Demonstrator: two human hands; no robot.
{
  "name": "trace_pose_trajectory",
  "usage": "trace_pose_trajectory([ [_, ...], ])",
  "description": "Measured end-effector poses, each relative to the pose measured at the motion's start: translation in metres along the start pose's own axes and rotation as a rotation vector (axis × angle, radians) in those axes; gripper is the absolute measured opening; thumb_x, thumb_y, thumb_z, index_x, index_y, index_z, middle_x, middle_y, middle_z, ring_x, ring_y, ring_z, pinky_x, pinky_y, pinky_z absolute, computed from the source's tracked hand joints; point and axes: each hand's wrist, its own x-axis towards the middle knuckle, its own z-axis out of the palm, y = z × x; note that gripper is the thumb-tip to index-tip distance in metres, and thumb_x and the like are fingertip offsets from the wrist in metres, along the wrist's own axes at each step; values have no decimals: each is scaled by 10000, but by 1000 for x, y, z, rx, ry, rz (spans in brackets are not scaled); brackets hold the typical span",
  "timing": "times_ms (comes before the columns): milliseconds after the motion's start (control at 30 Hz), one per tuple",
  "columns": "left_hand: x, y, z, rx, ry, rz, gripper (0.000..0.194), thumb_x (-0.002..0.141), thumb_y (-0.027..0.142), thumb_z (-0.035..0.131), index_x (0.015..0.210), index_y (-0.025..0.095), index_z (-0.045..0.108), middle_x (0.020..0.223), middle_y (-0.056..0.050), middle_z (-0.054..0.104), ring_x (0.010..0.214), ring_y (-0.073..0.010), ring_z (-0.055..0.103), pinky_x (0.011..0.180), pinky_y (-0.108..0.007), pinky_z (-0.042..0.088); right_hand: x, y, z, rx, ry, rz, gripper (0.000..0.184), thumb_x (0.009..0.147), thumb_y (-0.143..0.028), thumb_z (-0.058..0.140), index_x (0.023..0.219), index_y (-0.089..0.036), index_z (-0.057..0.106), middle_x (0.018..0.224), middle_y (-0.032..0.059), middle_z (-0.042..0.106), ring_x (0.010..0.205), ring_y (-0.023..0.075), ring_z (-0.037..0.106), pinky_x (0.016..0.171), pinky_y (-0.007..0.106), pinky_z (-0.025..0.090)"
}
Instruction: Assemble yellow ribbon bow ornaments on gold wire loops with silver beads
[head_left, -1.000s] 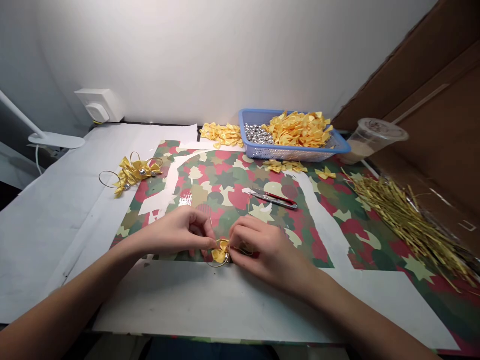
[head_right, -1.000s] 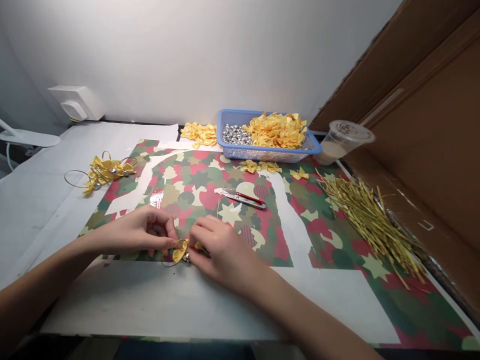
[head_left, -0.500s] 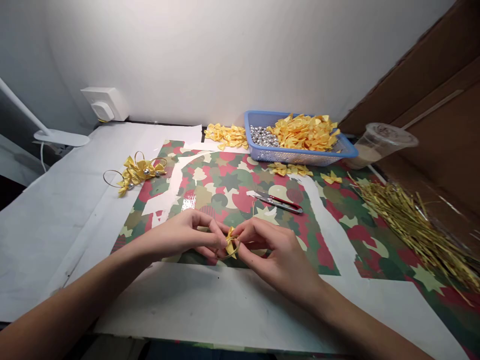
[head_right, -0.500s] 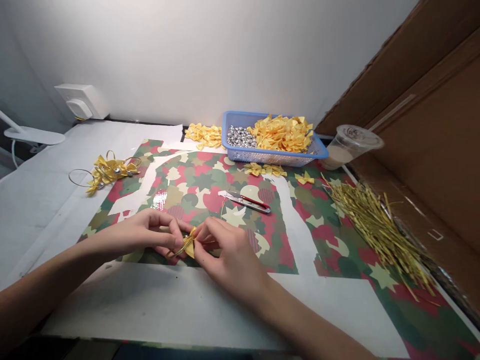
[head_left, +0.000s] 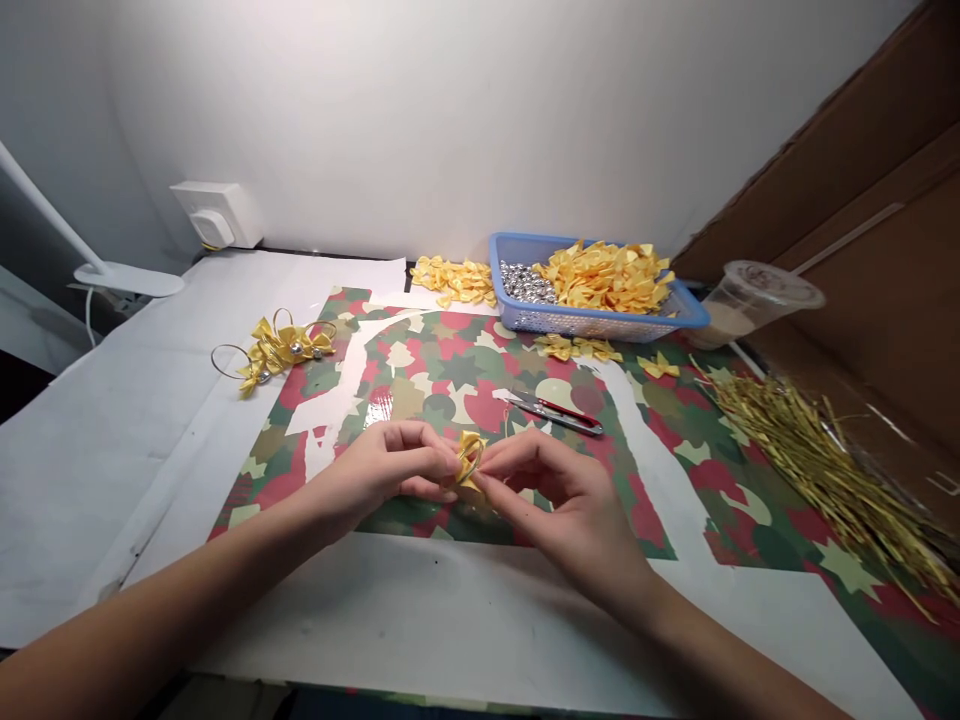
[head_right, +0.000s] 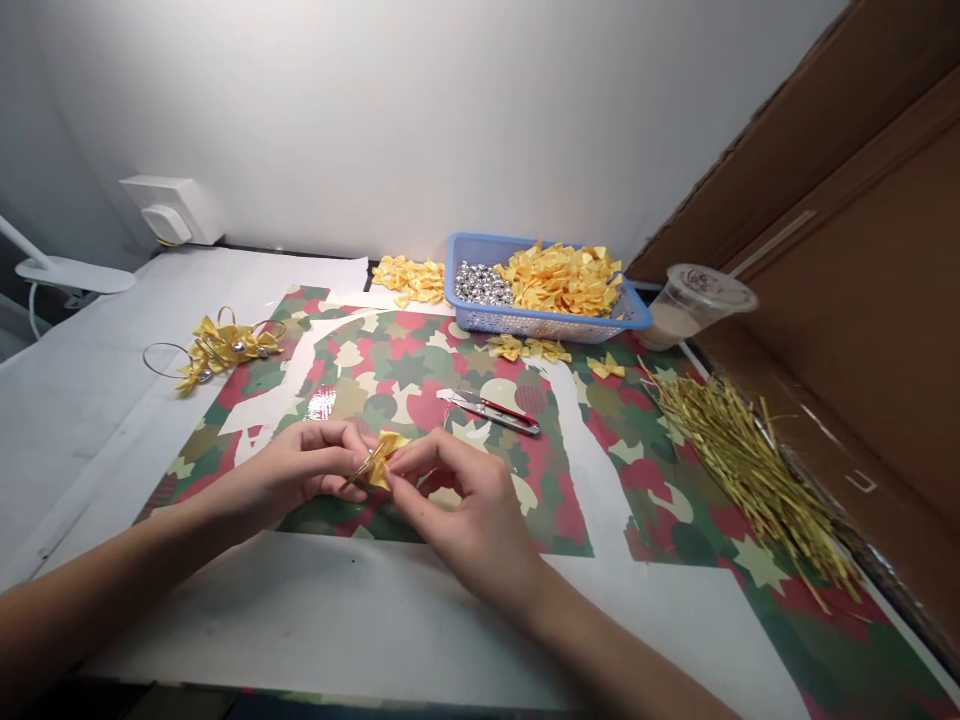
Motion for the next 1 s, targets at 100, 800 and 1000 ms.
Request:
trace_pose_trajectory([
  [100,0,2,0,-62,-53,-16,159,696,255,727,626,140,641,709,-9,671,662,-99,629,624,-200,524,2,-2,-1,209,-52,150,109,801,-288,657,810,-218,574,730,-1,659,660,135,662,618,265,586],
  [800,-5,5,12,170,45,101,221,704,291,743,612,127,628,749,-44,697,655,-116,648,554,-190,528,7,2,0,433,-39,419,228,688,-387,768,722,-189,661,657,-10,690,592,118,650,596,246,557],
  [1000,-2,2,7,158,29,120,183,721,295,715,660,137,647,734,-29,679,664,-121,644,548,-191,535,9,1,0,489,-85,447,260,663,-403,787,727,-188,654,651,-9,691,603,123,657,617,254,562],
])
